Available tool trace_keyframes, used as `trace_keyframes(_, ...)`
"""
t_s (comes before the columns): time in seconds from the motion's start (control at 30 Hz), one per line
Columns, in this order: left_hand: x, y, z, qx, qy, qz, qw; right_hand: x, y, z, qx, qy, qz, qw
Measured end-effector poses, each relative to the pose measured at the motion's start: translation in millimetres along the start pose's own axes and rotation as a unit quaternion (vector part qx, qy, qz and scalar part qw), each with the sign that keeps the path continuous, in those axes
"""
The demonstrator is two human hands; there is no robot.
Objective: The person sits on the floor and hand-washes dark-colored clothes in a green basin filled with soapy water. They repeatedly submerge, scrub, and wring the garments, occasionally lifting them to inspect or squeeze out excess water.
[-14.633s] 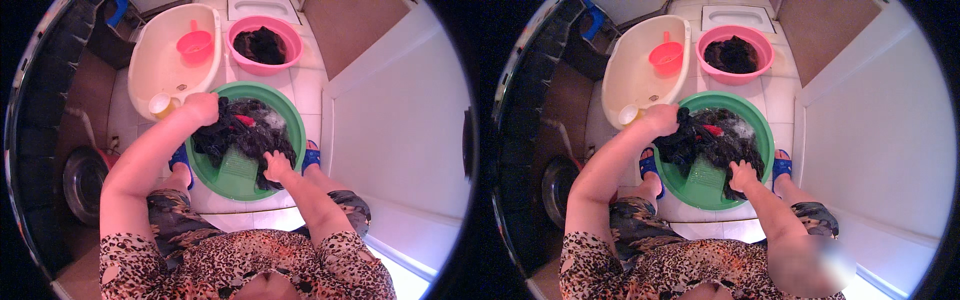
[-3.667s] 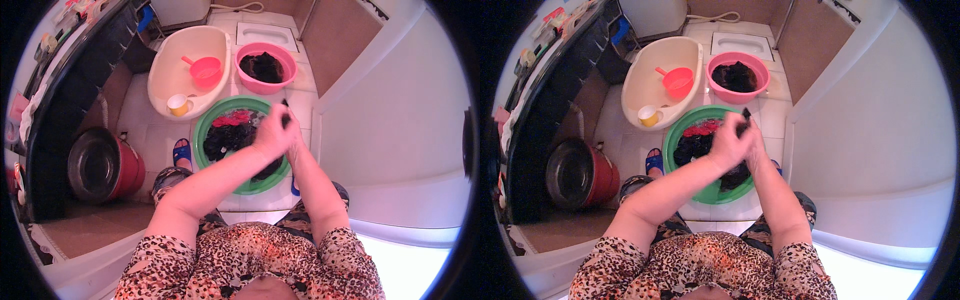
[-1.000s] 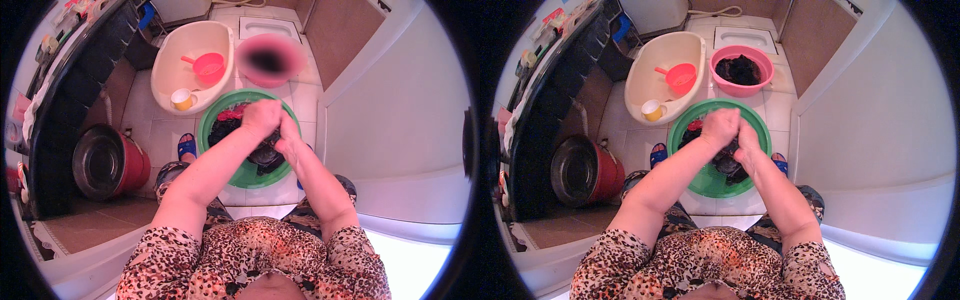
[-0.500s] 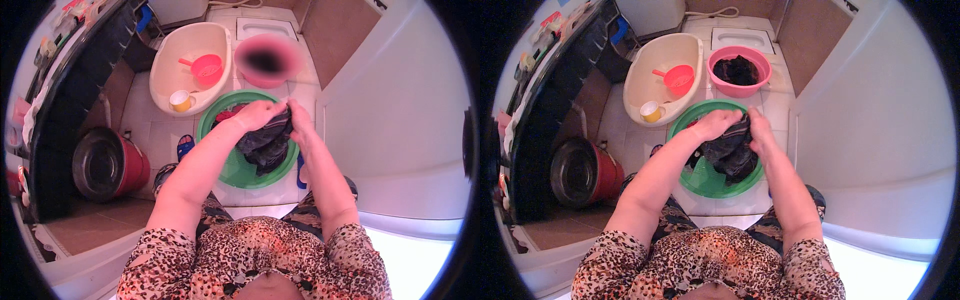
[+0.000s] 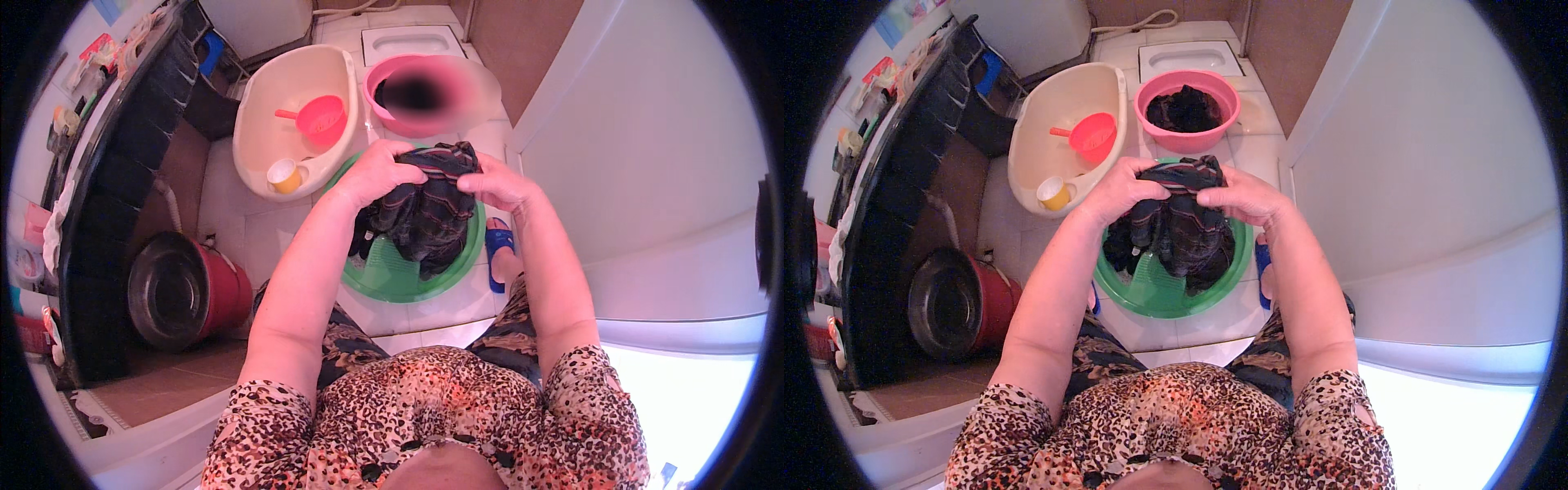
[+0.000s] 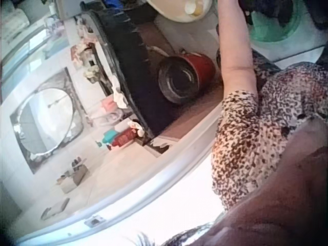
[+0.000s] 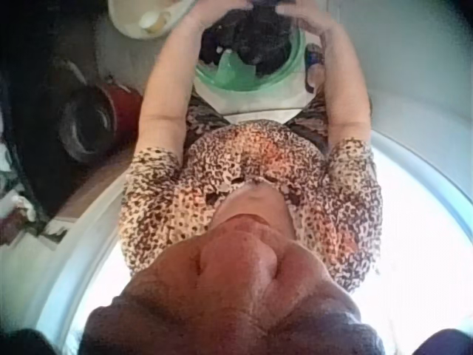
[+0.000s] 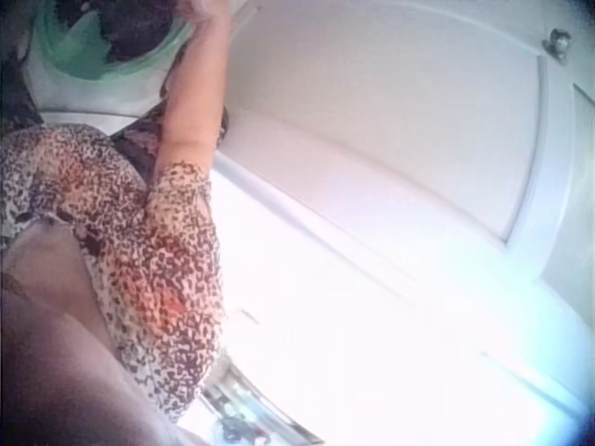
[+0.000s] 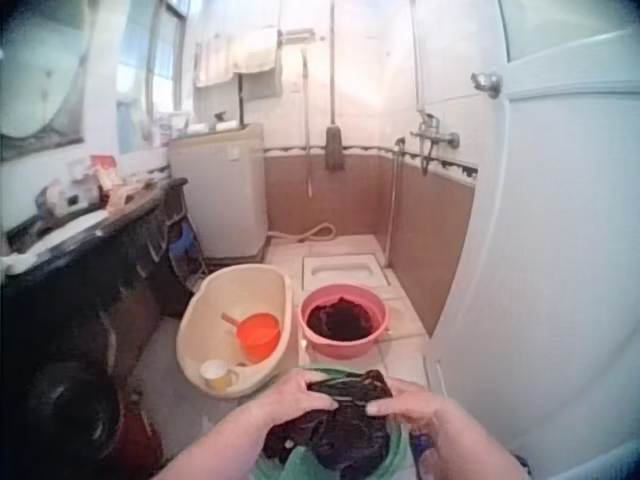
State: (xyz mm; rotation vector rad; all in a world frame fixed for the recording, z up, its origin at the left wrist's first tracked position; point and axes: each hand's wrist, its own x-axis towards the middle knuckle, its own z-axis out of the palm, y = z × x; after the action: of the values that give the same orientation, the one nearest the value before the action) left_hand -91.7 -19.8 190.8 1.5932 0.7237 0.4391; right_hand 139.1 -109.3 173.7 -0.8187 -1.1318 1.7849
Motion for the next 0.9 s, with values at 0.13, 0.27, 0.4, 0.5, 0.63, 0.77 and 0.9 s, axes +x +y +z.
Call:
trace_keyframes(0.13,-1,6,-1,0.293,0.074,0.063,0.951,-3,-1,-16,-0.100,0.028,0.039,0.994)
trace_keyframes(0.27,8,-12,-12,0.255,0.016,0.043,0.966,2,2,-18,-0.234,0.056,0.103,0.965)
trace_keyframes(0.4,10,-18,-31,0.218,-0.001,0.113,0.969,0,-2,-1,-0.391,0.013,0.115,0.913)
trace_keyframes(0.5,7,-18,-31,0.011,0.012,0.078,0.997,2,3,-8,-0.436,-0.002,0.173,0.883)
trace_keyframes(0.63,9,-20,-41,-0.052,0.087,0.040,0.994,2,10,-24,-0.342,0.033,0.127,0.930)
trace_keyframes(0.77,15,-31,-49,0.051,0.159,0.069,0.984,-2,14,-52,-0.215,0.193,0.114,0.951)
trace_keyframes(0.9,15,-35,-53,0.159,0.191,0.107,0.963,4,11,-56,-0.376,0.264,0.200,0.866)
